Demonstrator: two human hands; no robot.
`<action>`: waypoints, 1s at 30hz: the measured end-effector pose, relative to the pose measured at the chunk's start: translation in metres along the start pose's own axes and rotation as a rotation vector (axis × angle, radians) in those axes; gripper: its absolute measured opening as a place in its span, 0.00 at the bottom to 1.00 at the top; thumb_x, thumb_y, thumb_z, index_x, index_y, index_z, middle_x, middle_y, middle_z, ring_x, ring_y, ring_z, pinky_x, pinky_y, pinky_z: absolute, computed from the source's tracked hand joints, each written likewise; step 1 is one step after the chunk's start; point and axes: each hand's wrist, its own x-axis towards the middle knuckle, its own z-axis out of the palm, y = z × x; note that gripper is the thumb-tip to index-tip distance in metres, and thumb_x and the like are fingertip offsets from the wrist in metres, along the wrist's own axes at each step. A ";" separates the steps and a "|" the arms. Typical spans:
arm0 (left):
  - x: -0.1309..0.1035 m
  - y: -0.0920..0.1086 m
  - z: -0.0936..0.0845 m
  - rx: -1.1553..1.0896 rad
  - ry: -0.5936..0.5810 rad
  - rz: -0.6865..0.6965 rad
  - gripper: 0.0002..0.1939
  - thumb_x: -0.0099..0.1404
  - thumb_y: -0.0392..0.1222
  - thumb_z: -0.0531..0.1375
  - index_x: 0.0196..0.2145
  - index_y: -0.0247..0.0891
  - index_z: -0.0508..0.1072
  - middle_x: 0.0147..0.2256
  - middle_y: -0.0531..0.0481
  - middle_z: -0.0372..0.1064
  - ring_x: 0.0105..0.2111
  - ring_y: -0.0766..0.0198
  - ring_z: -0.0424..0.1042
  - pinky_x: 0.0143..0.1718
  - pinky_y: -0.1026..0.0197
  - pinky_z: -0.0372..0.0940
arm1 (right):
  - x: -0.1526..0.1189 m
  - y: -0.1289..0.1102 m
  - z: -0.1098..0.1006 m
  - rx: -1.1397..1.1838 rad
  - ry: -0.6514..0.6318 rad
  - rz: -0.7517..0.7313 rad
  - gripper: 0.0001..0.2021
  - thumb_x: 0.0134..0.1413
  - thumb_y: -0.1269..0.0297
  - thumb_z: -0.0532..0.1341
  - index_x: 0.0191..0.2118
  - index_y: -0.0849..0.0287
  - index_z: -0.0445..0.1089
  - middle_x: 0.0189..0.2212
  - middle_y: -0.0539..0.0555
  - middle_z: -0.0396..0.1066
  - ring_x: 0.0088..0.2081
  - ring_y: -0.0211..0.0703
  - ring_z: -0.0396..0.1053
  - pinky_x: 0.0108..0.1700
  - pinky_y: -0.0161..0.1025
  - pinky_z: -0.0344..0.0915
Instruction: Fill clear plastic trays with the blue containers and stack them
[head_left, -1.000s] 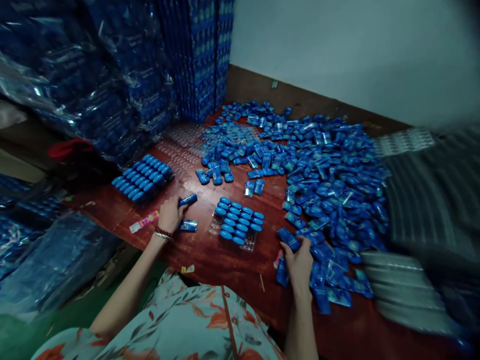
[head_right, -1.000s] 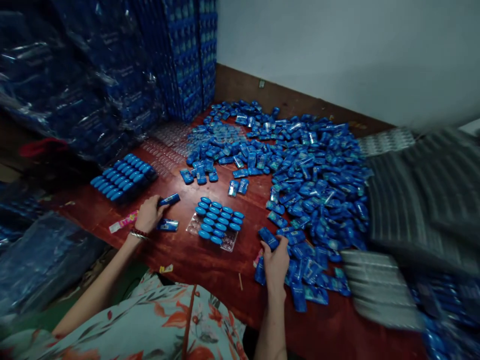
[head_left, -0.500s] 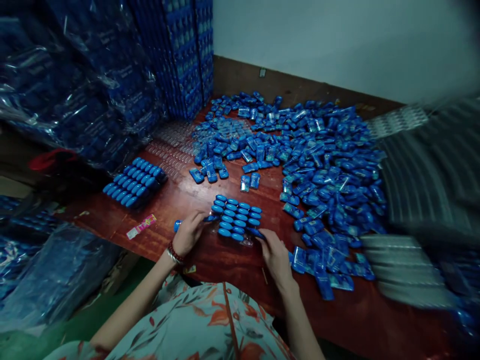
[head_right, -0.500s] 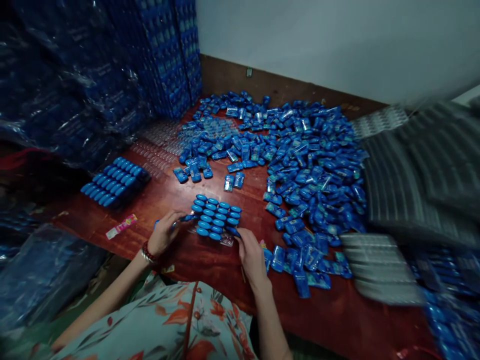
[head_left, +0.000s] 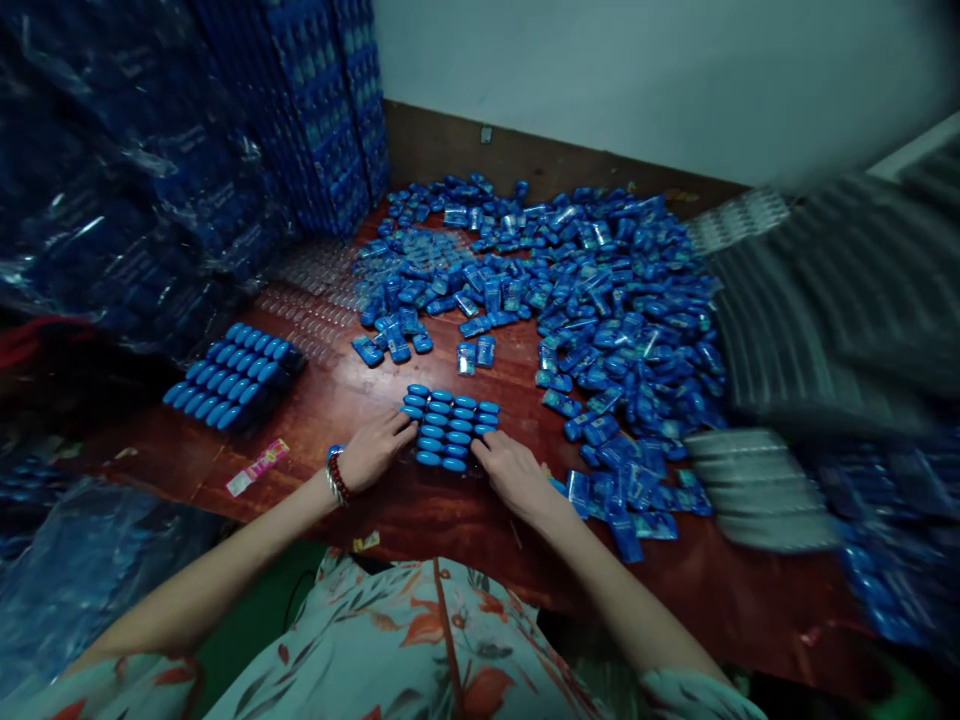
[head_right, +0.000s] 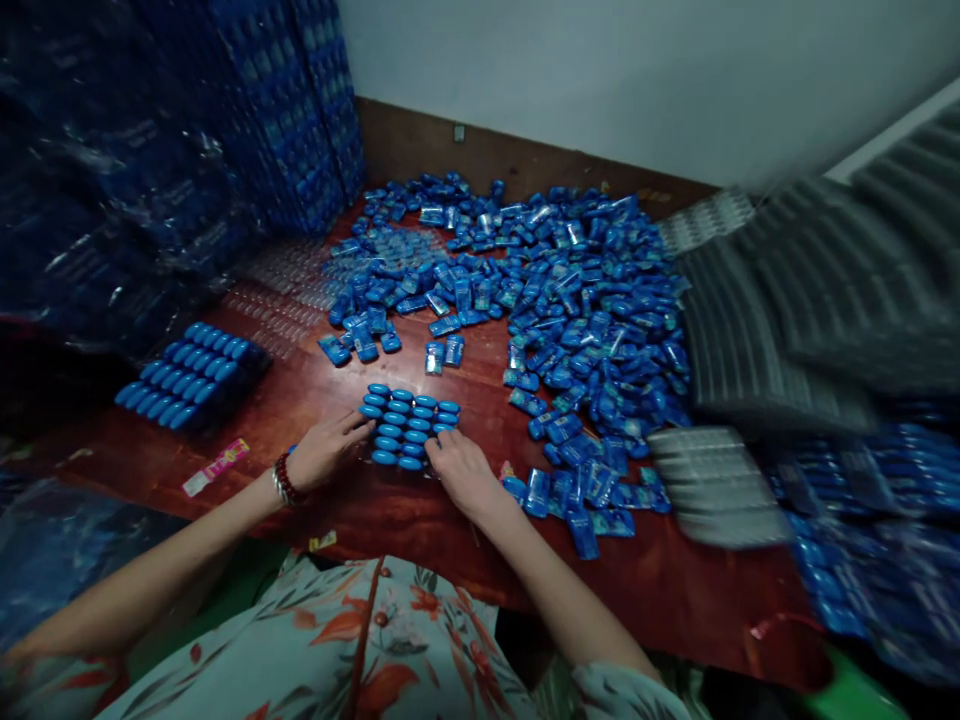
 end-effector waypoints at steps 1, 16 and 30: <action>-0.001 0.000 0.003 0.009 0.034 -0.005 0.13 0.67 0.36 0.48 0.45 0.38 0.68 0.42 0.43 0.66 0.40 0.59 0.65 0.41 0.55 0.65 | 0.001 -0.003 0.001 -0.006 0.001 0.019 0.13 0.58 0.77 0.48 0.41 0.59 0.66 0.38 0.58 0.67 0.41 0.46 0.63 0.42 0.39 0.62; -0.075 -0.018 -0.011 -0.279 0.513 -0.723 0.17 0.65 0.48 0.52 0.47 0.37 0.69 0.39 0.46 0.65 0.33 0.64 0.67 0.35 0.61 0.66 | -0.077 0.006 0.086 0.448 0.753 0.602 0.16 0.62 0.58 0.49 0.43 0.61 0.69 0.38 0.59 0.72 0.41 0.46 0.69 0.46 0.42 0.64; -0.087 -0.033 0.005 -0.012 0.001 -0.596 0.25 0.59 0.56 0.58 0.49 0.37 0.64 0.41 0.43 0.62 0.37 0.55 0.68 0.38 0.54 0.66 | -0.074 0.026 0.085 0.287 0.085 0.728 0.22 0.57 0.54 0.54 0.54 0.59 0.56 0.40 0.59 0.70 0.38 0.52 0.72 0.32 0.40 0.64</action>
